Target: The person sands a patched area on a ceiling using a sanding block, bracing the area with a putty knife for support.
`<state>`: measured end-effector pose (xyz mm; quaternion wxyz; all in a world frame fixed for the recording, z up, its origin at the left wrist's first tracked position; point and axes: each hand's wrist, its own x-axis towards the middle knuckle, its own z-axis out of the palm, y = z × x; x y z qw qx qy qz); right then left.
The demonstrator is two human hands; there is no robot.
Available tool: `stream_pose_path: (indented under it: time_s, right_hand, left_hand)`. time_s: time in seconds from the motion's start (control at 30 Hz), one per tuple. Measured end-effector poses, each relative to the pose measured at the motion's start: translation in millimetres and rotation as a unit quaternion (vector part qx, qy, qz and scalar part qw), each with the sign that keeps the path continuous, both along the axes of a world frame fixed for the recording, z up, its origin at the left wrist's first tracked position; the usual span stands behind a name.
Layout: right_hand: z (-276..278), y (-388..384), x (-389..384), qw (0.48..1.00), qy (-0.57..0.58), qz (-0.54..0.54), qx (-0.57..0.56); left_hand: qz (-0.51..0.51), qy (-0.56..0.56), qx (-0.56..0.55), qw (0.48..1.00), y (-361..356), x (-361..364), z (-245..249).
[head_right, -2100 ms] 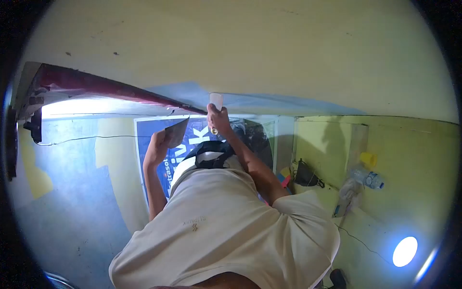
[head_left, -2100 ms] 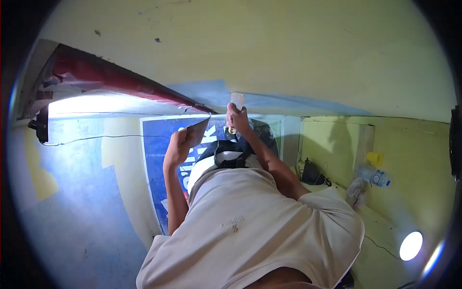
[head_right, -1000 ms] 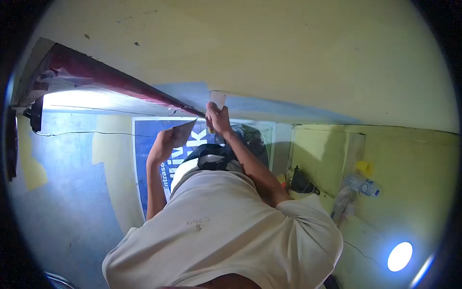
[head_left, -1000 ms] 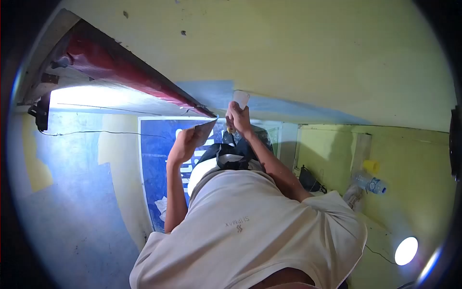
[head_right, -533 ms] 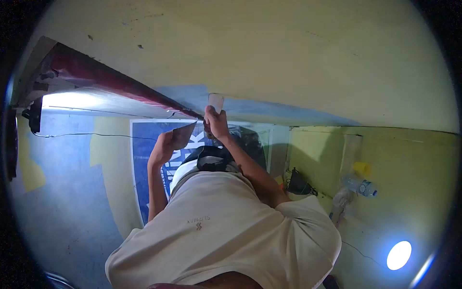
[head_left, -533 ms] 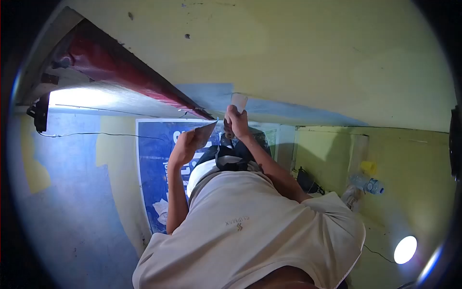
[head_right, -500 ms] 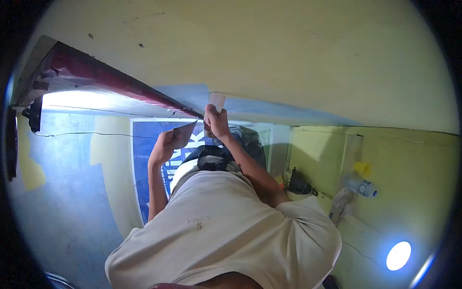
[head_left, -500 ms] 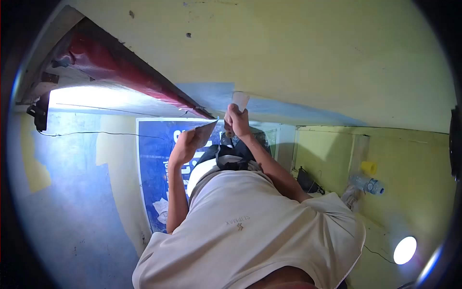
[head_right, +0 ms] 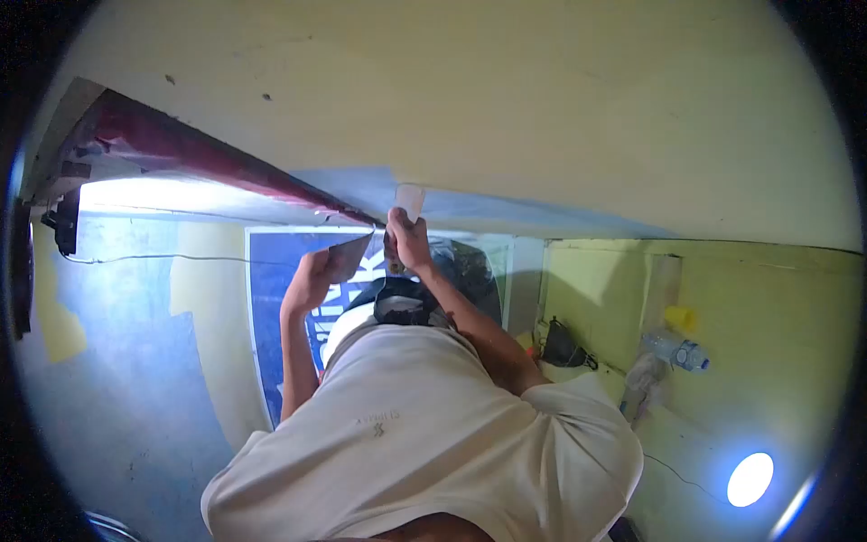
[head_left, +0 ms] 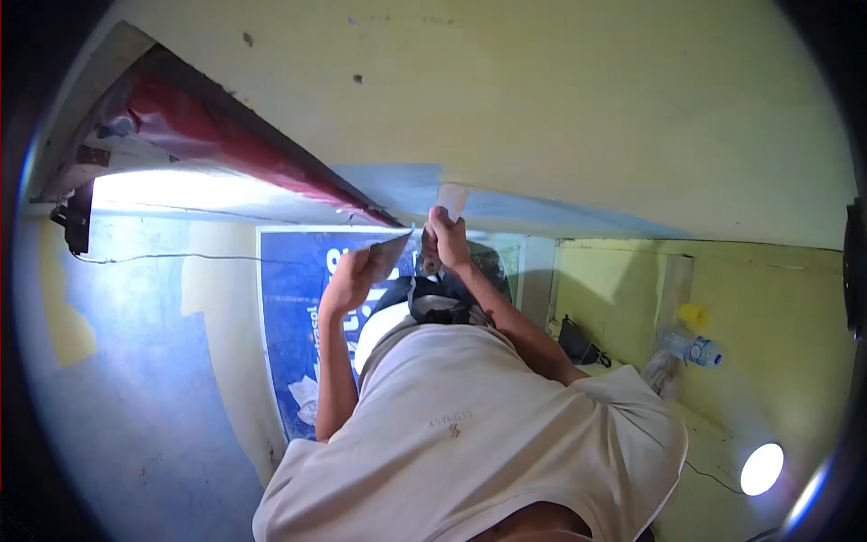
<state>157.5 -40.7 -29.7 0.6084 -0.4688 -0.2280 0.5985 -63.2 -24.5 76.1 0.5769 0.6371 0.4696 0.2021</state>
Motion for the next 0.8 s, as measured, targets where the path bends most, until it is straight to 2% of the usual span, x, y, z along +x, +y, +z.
stream_pose_path:
  time_s: [0.03,0.07,0.17,0.23,0.27,0.37,0.4,0.5,0.53,0.63,0.67,0.77,0.8]
  right_hand:
    - [1,-6,3,0.999,0.022,0.011,-0.032]
    - [-1,-7,7,0.999,0.010,0.011,-0.036]
    - [-1,-2,17,0.999,-0.016,0.010,-0.033]
    - [4,-5,12,0.999,-0.017,0.015,-0.028]
    - [5,-6,13,0.998,0.021,0.029,-0.053]
    - [-7,-5,19,0.998,-0.061,0.008,-0.022]
    - [-4,-3,26,0.997,-0.067,0.035,-0.003]
    - [5,-5,20,0.994,-0.101,0.028,-0.019]
    - [5,-1,16,0.998,-0.055,0.014,-0.018]
    - [0,1,16,0.998,-0.054,0.028,0.002]
    - [-1,0,15,0.999,-0.002,0.016,-0.045]
    - [12,-2,10,0.997,-0.032,0.002,-0.070]
    - [15,1,10,0.999,-0.032,0.003,-0.033]
  left_hand:
    - [-0.010,0.016,0.002,1.000,-3,0,3]
    - [0.016,-0.009,0.010,1.000,-4,-5,-27]
    - [0.012,0.037,-0.007,0.999,-3,4,10]
    - [0.007,0.017,-0.015,1.000,-3,4,12]
    - [0.009,0.010,-0.014,1.000,-3,3,8]
    - [0.004,0.010,-0.009,1.000,-2,2,3]
    - [0.001,0.009,-0.005,1.000,-2,3,6]
    - [-0.008,0.019,-0.005,1.000,4,3,0]
    - [-0.006,0.018,-0.006,1.000,4,2,-3]
    - [-0.013,0.021,0.013,1.000,-1,4,2]
    - [-0.013,0.012,0.011,1.000,0,3,-2]
    - [-0.011,0.015,0.011,1.000,3,-2,-9]
    - [-0.013,0.014,-0.004,1.000,2,-4,-6]
